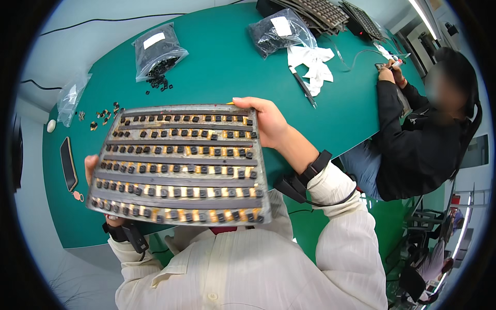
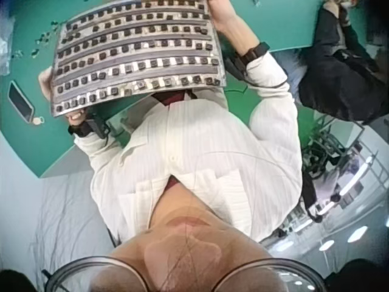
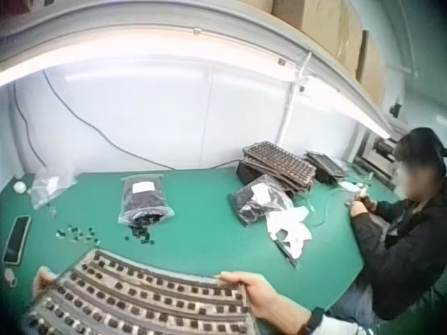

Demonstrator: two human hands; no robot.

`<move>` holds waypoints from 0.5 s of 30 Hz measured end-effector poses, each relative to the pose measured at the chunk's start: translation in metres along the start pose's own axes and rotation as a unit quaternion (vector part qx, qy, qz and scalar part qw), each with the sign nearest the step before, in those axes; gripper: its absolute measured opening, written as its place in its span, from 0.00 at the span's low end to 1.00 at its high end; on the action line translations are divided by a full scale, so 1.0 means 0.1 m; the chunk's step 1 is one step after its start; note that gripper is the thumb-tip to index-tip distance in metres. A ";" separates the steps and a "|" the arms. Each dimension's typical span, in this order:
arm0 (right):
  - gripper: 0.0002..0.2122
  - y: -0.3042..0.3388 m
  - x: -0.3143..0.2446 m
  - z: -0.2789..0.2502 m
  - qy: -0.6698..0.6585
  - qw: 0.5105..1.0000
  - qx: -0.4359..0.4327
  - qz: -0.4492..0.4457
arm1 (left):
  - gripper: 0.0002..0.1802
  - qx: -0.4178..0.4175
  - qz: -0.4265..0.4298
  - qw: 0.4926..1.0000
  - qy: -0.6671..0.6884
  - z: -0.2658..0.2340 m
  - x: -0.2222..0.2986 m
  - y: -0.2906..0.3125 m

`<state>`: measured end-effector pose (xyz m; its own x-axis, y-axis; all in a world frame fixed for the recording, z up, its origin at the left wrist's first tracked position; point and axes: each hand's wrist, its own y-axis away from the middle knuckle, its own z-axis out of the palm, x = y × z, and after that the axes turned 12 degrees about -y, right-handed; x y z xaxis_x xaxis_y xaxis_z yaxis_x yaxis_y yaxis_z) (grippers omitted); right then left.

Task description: The person uses yellow finger cots to press small black components onto a metal keyboard chassis. They systematically work across the rows of the chassis, picking up parts from a pile on the green table and inserting them into the slots. A second person is visible in the background working on a similar task.

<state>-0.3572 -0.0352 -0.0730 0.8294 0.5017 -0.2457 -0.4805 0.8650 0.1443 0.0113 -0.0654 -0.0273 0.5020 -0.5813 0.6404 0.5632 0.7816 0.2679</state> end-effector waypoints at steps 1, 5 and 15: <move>0.21 -0.02 -0.01 -0.08 -0.011 1.000 0.006 0.004 | 0.36 -0.011 0.001 1.000 -0.012 0.00 -0.01 -0.02; 0.26 -0.06 0.01 -0.01 -0.009 0.997 0.071 -0.007 | 0.42 -0.047 0.003 0.998 -0.046 0.02 -0.01 -0.05; 0.25 -0.03 -0.03 0.14 0.228 0.945 0.164 -0.166 | 0.44 0.066 0.050 0.994 -0.065 0.17 -0.08 0.02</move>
<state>-0.3545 -0.0398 -0.0596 0.6744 0.2160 -0.7061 -0.0392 0.9654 0.2578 -0.0027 -0.0555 -0.0196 0.4575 -0.4723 0.7534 0.4198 0.8617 0.2852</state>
